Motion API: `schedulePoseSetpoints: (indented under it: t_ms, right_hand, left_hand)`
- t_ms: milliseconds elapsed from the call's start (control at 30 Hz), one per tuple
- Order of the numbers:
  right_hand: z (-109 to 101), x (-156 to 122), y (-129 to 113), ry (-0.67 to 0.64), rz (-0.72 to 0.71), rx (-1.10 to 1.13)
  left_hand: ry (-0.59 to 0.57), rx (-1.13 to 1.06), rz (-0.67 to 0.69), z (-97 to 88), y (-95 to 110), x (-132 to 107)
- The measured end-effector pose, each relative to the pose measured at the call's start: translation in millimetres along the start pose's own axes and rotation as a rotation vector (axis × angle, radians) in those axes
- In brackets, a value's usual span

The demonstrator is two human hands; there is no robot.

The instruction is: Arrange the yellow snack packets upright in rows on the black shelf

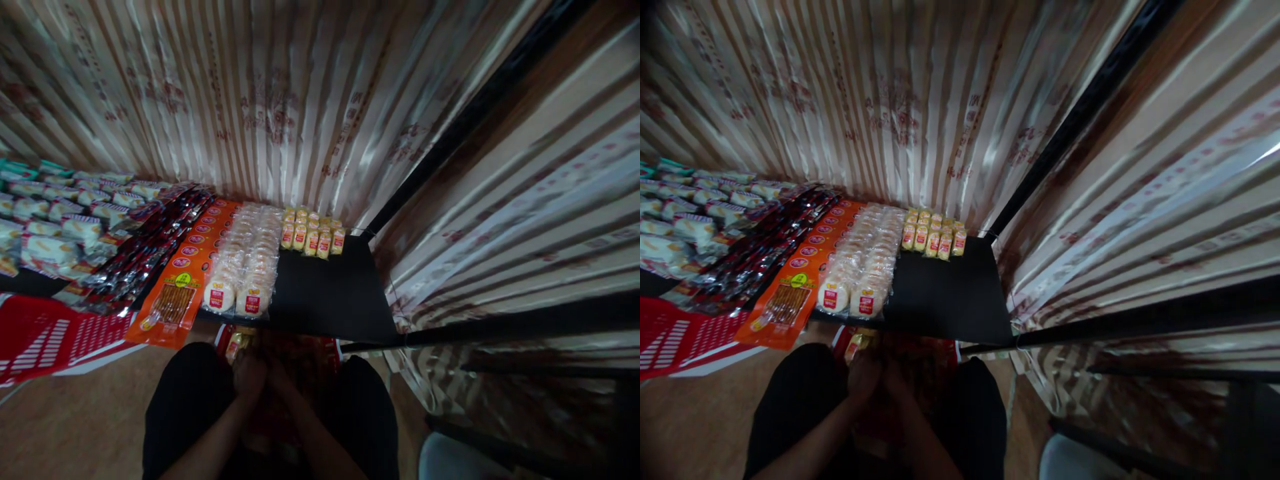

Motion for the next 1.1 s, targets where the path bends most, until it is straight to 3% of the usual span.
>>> schedulePoseSetpoints:
  t_ms: [233, 433, 633, 733, 967, 1100]
  right_hand:
    - [9, -7, 4, -0.068, 0.146, 0.151]
    - [-2, -26, -7, 0.001, 0.153, 0.187]
    - [-38, -38, -11, 0.235, 0.166, 0.068]
    - [-58, -44, -16, 0.323, 0.164, 0.116]
    - [-88, -53, -55, 0.275, 0.056, 0.393]
    - [-102, -52, -74, 0.274, 0.042, 0.49]
  left_hand:
    - [0.019, 0.041, -0.015, 0.5, -6, 5]
    - [0.041, -0.005, 0.021, -12.0, -8, -6]
    - [0.058, -0.135, -0.007, -28.7, -2, -27]
    - [0.08, -0.233, 0.028, -35.7, 9, -36]
    - [0.11, -0.559, 0.079, -50.3, 35, -46]
    - [0.006, -0.92, -0.004, -58.2, 55, -51]
Point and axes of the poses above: each hand's wrist, its own x-axis towards the middle knuckle, its own z-axis out of the palm, y = z × x, the point moved 9 cm from there along x, towards the middle knuckle, and after that the axes turned 13 degrees about y, right-handed, at the moved point
